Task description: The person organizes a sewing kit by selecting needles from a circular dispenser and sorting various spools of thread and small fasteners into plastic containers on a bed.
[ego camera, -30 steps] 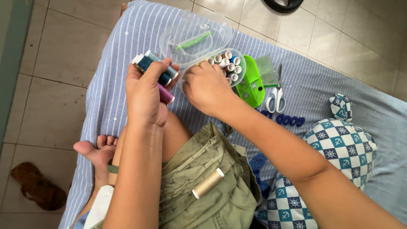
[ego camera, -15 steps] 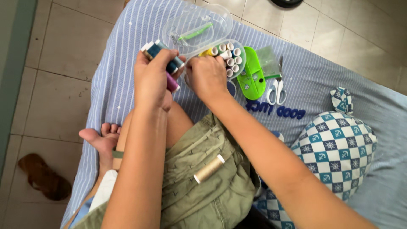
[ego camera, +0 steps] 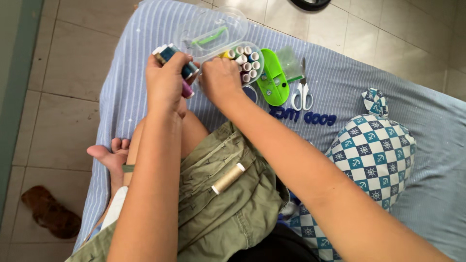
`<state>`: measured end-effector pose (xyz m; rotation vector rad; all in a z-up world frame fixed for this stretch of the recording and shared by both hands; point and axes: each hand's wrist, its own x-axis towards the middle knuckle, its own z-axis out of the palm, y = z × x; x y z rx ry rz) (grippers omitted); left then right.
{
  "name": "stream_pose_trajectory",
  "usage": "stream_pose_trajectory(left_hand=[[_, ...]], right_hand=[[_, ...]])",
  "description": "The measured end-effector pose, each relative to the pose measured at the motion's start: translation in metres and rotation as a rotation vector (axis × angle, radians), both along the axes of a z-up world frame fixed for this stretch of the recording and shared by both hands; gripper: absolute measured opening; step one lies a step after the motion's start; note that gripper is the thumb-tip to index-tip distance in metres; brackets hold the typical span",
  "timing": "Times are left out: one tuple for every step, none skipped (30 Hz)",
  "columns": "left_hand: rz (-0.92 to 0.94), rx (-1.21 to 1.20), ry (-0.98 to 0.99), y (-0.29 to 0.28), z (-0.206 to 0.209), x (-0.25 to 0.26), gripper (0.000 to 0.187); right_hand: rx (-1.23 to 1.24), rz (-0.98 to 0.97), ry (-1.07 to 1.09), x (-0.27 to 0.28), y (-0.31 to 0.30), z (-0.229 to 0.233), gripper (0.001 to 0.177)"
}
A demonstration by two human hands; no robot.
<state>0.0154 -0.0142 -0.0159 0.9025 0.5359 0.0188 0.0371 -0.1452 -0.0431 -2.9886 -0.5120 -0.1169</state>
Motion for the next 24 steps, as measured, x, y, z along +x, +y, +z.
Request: stream_pose_trajectory(left_hand=[[-0.007, -0.002, 0.0, 0.0, -0.001, 0.0, 0.028], [-0.007, 0.013, -0.011, 0.0, -0.001, 0.0, 0.027], [-0.008, 0.028, -0.021, 0.0, -0.001, 0.0, 0.026], [-0.014, 0.026, -0.021, 0.0, 0.0, -0.001, 0.026], [-0.028, 0.036, 0.002, 0.001, 0.001, -0.003, 0.025], [-0.037, 0.048, 0.024, 0.002, 0.002, -0.003, 0.024], [-0.038, 0.048, 0.023, 0.001, 0.002, -0.002, 0.024], [-0.03, 0.03, 0.011, 0.0, 0.002, -0.002, 0.025], [-0.023, 0.013, -0.001, -0.001, 0.001, -0.001, 0.026], [-0.026, 0.013, -0.001, -0.002, 0.001, -0.001, 0.026], [-0.033, 0.008, 0.011, -0.002, 0.001, 0.0, 0.028], [-0.038, 0.005, 0.023, -0.001, 0.0, 0.0, 0.029], [-0.04, 0.006, 0.024, -0.001, 0.0, 0.0, 0.029], [-0.062, 0.002, 0.041, -0.001, 0.001, 0.001, 0.029], [-0.084, -0.003, 0.059, -0.001, 0.001, 0.001, 0.029], [-0.086, -0.003, 0.055, -0.002, 0.002, 0.002, 0.029], [-0.08, 0.006, 0.074, -0.003, 0.002, 0.002, 0.031], [-0.071, 0.016, 0.096, -0.002, 0.002, 0.001, 0.032], [-0.07, 0.018, 0.096, -0.002, 0.002, 0.001, 0.032], [-0.078, 0.026, 0.072, -0.002, 0.002, 0.0, 0.032], [-0.086, 0.034, 0.048, -0.001, 0.002, -0.001, 0.031], [-0.086, 0.034, 0.046, -0.002, 0.002, 0.0, 0.031], [-0.075, 0.032, 0.065, -0.001, 0.003, 0.0, 0.032], [-0.063, 0.032, 0.082, 0.0, 0.004, 0.0, 0.034]], right_hand=[[-0.035, -0.014, 0.086, 0.001, -0.001, 0.001, 0.019], [-0.037, -0.024, 0.086, 0.001, 0.0, 0.003, 0.019], [-0.016, -0.053, 0.078, 0.0, 0.005, 0.006, 0.021], [0.005, -0.08, 0.072, 0.0, 0.009, 0.009, 0.024], [0.004, -0.086, 0.072, 0.0, 0.009, 0.01, 0.024], [0.022, -0.097, 0.066, -0.001, 0.011, 0.012, 0.026], [0.04, -0.108, 0.06, -0.001, 0.012, 0.012, 0.029], [0.041, -0.112, 0.063, -0.003, 0.012, 0.011, 0.029], [0.042, -0.099, 0.015, -0.005, 0.012, 0.009, 0.026], [0.043, -0.087, -0.036, -0.005, 0.011, 0.008, 0.024], [0.042, -0.09, -0.035, -0.005, 0.009, 0.008, 0.024], [0.026, -0.105, 0.023, -0.004, 0.009, 0.008, 0.026], [0.01, -0.119, 0.082, -0.004, 0.009, 0.008, 0.028], [0.012, -0.122, 0.081, -0.005, 0.009, 0.008, 0.028], [0.005, -0.11, 0.083, -0.007, 0.009, 0.007, 0.023], [-0.004, -0.099, 0.082, -0.008, 0.008, 0.007, 0.021], [-0.004, -0.101, 0.079, -0.006, 0.008, 0.008, 0.021], [-0.014, -0.105, 0.142, -0.005, 0.008, 0.008, 0.022], [-0.024, -0.11, 0.204, -0.004, 0.009, 0.008, 0.023], [-0.024, -0.11, 0.206, -0.004, 0.01, 0.007, 0.023], [-0.015, -0.124, 0.177, -0.005, 0.012, 0.007, 0.023], [-0.007, -0.139, 0.144, -0.004, 0.013, 0.008, 0.024], [-0.006, -0.139, 0.141, -0.004, 0.011, 0.009, 0.024], [-0.017, -0.125, 0.143, -0.004, 0.011, 0.009, 0.02]])
